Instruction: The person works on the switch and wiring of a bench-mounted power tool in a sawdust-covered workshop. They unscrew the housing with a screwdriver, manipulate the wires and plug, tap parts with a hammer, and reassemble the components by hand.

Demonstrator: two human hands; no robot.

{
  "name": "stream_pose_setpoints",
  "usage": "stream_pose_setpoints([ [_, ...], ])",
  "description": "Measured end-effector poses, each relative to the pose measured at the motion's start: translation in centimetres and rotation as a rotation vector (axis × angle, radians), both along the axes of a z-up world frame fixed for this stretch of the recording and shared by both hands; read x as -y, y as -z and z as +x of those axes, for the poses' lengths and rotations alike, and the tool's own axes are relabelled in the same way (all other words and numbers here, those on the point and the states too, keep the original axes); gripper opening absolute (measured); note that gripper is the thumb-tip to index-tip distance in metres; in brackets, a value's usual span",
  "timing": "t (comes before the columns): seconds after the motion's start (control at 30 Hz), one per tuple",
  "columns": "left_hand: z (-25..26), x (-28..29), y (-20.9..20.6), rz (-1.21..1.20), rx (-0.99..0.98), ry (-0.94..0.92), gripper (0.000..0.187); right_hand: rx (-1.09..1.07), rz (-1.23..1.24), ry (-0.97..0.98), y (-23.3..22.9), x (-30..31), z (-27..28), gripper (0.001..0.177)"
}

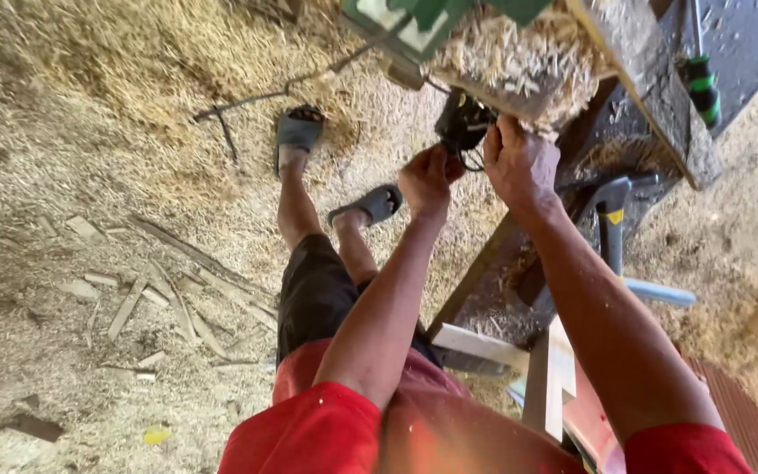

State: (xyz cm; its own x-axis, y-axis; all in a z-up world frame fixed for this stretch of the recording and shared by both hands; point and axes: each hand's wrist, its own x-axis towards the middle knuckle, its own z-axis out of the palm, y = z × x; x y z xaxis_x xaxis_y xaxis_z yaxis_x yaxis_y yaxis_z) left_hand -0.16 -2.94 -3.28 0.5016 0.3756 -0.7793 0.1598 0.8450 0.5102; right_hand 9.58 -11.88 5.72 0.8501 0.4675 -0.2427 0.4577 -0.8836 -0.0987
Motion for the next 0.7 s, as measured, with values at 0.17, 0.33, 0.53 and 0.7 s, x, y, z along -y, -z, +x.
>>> stream_pose_setpoints([
  [0.17,1.5,-1.5,-1.7,0.176,-0.159,0.231,0.027,0.012,0.043,0.061,-2.3,0.9,-0.4,0.02],
  [0.33,1.2,-1.1,-1.0,0.078,-0.112,0.15,0.026,0.089,0.223,0.017,-5.1,0.8,-0.7,0.019],
  [0.53,0.9,-1.2,-0.9,0.061,-0.076,0.14,0.027,0.101,0.168,-0.014,-3.9,0.8,-0.7,0.018],
  [0.7,0.8,-1.4,-0.8,-0.043,-0.043,0.104,0.027,0.131,0.155,-0.019,-2.8,0.0,-0.7,0.019],
])
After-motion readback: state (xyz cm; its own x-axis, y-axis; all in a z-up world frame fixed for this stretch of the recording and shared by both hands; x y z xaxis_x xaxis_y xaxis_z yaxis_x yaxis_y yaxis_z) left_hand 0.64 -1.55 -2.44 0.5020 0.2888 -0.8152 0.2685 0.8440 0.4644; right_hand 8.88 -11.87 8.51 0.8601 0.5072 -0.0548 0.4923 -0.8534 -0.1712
